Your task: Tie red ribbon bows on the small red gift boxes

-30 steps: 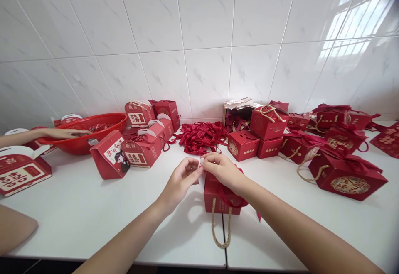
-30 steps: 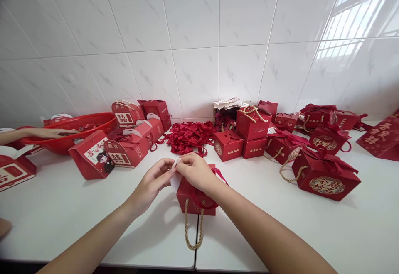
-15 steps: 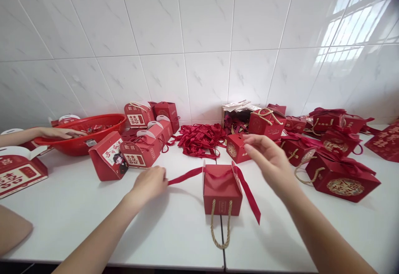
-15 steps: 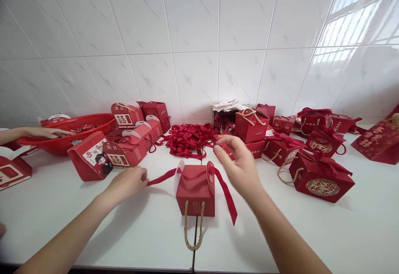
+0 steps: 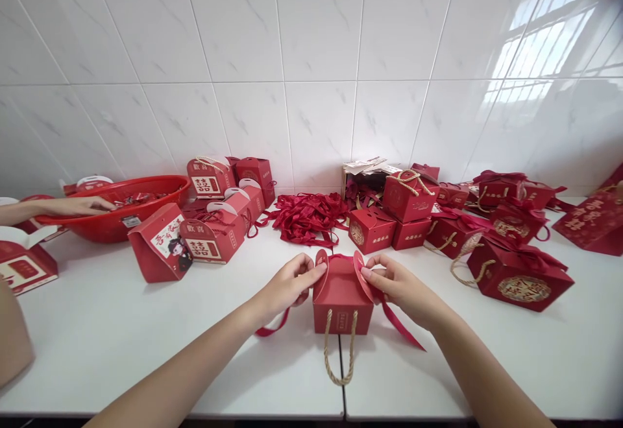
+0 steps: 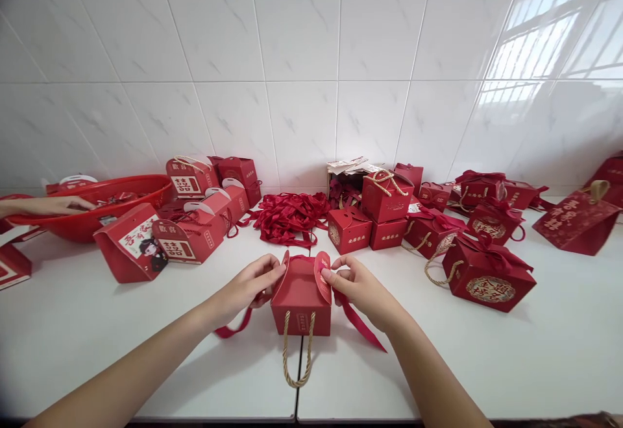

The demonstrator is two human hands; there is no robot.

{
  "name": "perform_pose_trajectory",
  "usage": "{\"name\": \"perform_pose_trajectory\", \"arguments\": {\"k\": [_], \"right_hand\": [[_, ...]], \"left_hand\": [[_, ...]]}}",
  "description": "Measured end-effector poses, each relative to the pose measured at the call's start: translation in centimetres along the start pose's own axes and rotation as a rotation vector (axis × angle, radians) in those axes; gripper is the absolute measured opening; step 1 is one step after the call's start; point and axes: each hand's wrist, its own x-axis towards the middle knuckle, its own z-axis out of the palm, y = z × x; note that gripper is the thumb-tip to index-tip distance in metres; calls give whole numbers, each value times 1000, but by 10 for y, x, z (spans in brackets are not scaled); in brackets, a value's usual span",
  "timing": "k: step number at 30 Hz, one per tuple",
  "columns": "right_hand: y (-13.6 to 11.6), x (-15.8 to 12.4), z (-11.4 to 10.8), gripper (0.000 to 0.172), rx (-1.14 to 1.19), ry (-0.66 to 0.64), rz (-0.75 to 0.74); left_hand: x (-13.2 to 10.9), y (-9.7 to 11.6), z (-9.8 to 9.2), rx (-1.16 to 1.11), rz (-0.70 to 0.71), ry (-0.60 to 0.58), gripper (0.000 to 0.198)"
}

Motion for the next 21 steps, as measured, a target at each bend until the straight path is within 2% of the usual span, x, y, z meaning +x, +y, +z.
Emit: {"name": "perform_pose_trajectory", "arguments": {"k": [5, 8, 13, 16, 18, 21], "right_hand": [[-9, 0, 5, 43, 82, 0, -14], [-12, -3, -3, 43, 21, 36, -28], [-5, -8, -21, 41, -111, 31, -4], [2, -7, -25, 39, -197, 87, -41], [4, -10, -29, 37, -311, 217, -101], [1, -22, -38, 29, -511, 494, -237]], "left_hand": [[7, -3, 2, 117, 37, 74, 42], [10, -4, -5, 108, 39, 48, 43], [10, -8, -12, 75, -80, 3, 51], [10, -14, -11, 123, -8, 25, 49], [11, -18, -16, 148, 91, 113, 43], [8, -20, -33, 218, 265, 399, 34]]}}
